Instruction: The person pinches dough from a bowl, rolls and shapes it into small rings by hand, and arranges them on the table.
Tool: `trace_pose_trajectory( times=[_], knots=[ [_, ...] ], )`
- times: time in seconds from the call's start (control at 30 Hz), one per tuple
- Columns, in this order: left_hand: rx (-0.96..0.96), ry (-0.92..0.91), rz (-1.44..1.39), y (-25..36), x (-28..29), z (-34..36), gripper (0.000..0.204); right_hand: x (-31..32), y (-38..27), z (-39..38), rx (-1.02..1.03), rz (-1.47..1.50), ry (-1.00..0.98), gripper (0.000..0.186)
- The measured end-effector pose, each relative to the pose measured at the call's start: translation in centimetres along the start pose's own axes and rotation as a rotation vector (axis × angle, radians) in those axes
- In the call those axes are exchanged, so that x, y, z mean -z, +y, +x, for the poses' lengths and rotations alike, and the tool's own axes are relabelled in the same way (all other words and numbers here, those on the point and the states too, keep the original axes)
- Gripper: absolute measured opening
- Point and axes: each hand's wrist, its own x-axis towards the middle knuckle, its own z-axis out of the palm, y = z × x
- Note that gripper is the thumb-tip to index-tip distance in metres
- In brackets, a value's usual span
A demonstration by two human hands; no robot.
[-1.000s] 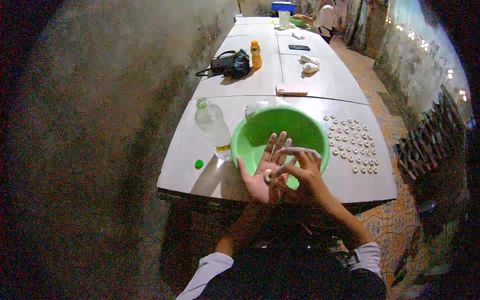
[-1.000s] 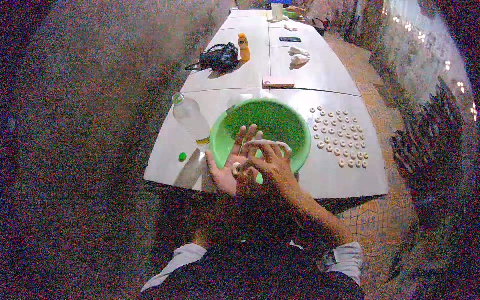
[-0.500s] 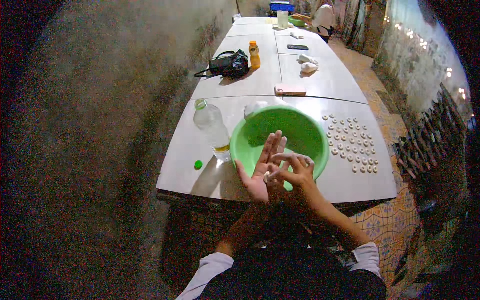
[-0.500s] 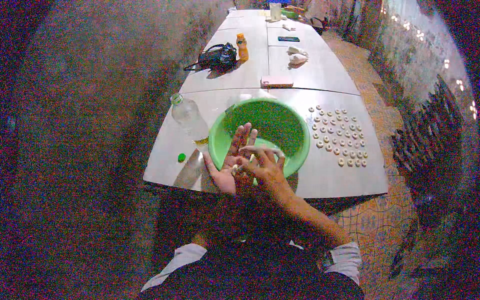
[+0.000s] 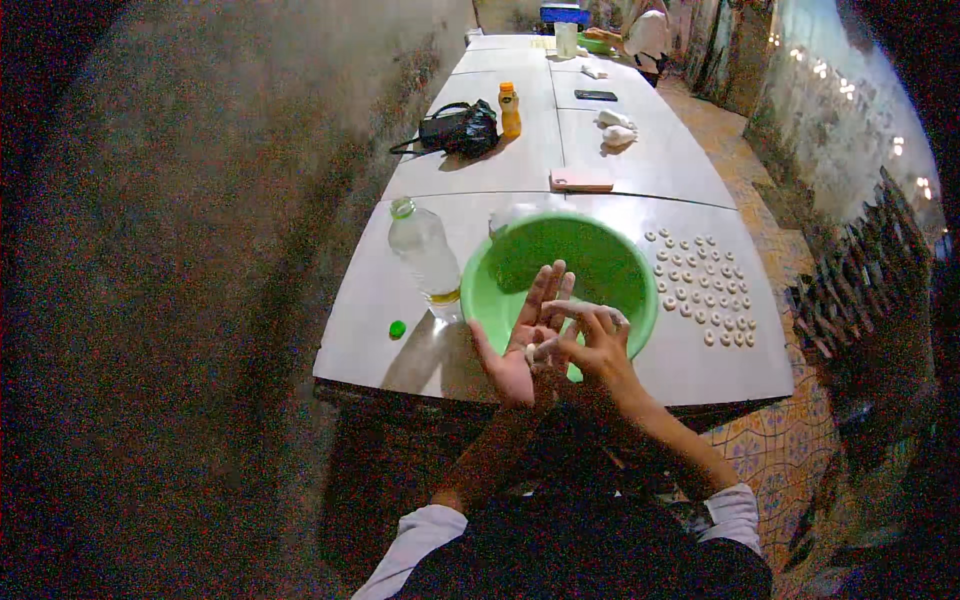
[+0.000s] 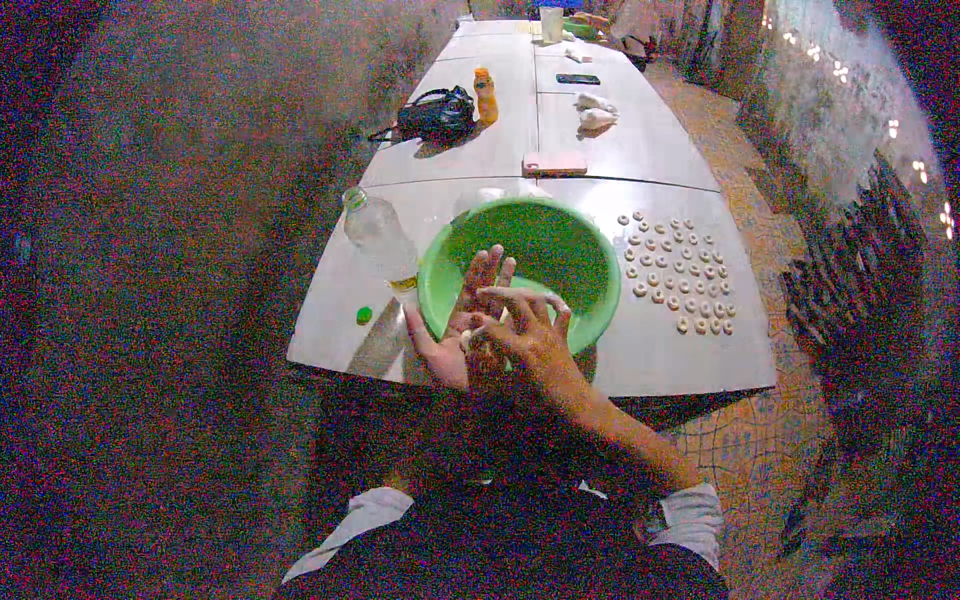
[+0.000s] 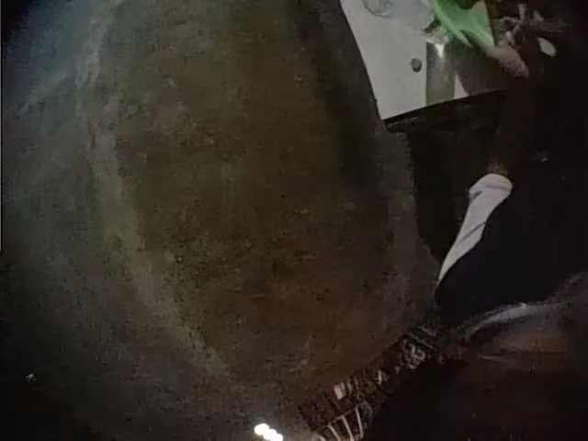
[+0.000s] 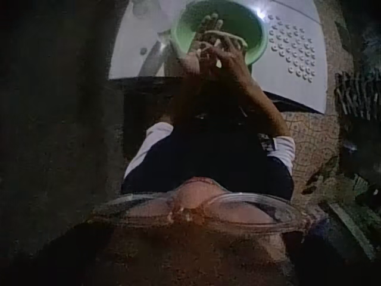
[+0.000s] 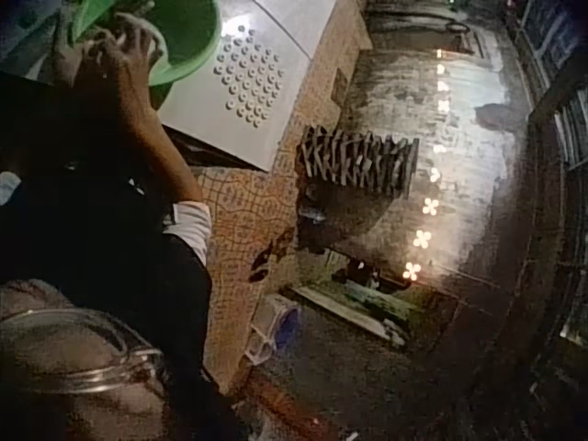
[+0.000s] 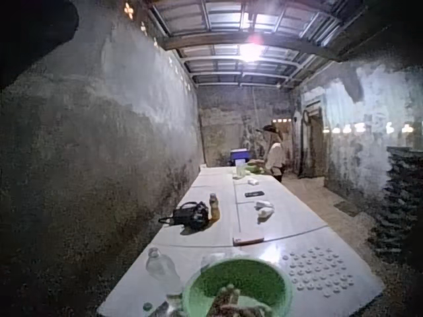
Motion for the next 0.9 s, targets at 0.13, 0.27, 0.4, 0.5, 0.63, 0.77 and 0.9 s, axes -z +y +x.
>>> trace_pose_trajectory(
  times=[0.13,0.27,0.4,0.5,0.63,0.77,0.9],
  knots=[
    [0.001,-0.027,0.085,0.3,0.2,0.0,0.096,-0.3,-0.3,-0.2,0.088,-0.105,0.042,0.023],
    [0.016,-0.015,0.038,0.3,0.7,0.2,0.095,-0.3,0.1,-0.3,0.121,-0.135,0.056,0.022],
    [0.096,0.007,-0.101,0.7,-0.6,0.2,0.094,0.7,0.2,0.7,0.069,0.002,0.070,0.023],
    [0.212,0.041,-0.208,1.5,-0.9,0.2,0.093,0.8,0.6,0.9,0.042,0.047,0.116,0.021],
    [0.246,0.049,-0.082,1.3,-0.9,0.0,0.092,0.3,1.7,0.9,0.066,0.009,0.144,0.020],
    [0.284,0.122,-0.006,1.1,-1.6,0.0,0.089,0.4,2.2,1.1,0.065,0.013,0.104,0.022],
    [0.322,0.176,-0.004,1.7,-2.0,-0.5,0.085,1.4,1.0,1.6,-0.019,0.129,0.001,0.030]
  ],
)
